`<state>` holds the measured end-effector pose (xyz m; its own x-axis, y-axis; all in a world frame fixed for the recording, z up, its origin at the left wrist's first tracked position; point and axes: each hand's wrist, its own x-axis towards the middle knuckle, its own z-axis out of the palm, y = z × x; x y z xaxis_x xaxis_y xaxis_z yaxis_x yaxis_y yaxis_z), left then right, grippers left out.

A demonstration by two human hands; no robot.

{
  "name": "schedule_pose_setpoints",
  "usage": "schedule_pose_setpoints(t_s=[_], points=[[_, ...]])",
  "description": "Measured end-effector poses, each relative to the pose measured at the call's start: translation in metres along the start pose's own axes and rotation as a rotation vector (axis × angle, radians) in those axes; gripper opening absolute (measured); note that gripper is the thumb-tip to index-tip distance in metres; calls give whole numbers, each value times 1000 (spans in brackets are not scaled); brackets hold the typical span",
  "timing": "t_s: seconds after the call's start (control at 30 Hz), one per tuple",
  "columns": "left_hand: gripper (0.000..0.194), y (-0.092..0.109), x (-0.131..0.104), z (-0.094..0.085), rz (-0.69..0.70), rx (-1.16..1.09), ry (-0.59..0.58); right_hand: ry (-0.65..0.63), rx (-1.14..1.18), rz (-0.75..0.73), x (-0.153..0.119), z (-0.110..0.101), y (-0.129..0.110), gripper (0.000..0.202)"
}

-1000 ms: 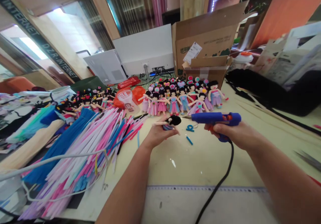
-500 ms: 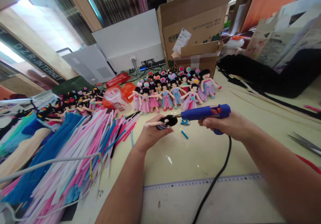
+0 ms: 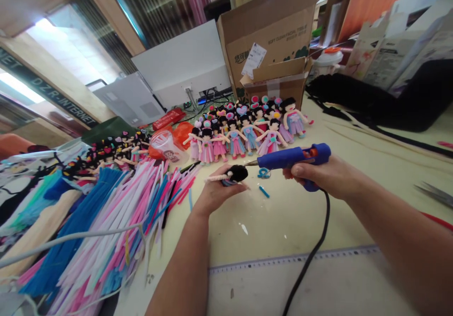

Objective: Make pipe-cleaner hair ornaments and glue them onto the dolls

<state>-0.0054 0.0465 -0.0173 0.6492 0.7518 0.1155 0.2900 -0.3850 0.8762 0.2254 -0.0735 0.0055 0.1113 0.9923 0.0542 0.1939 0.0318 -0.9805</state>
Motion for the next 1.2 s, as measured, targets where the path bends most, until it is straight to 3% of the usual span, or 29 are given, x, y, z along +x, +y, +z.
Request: schedule_pose_setpoints(t_s=[0.27,0.63,1.2], points=[[40,-4,1,0,-74,-75,-64,13,7,31,-2,8,-7,40],[36,3,0,-1,4,113,-29,-4,-24,55,-1,13,-8,33],[35,5,2,1,32,105,-26,-29,-5,39,1,17,-7,31]])
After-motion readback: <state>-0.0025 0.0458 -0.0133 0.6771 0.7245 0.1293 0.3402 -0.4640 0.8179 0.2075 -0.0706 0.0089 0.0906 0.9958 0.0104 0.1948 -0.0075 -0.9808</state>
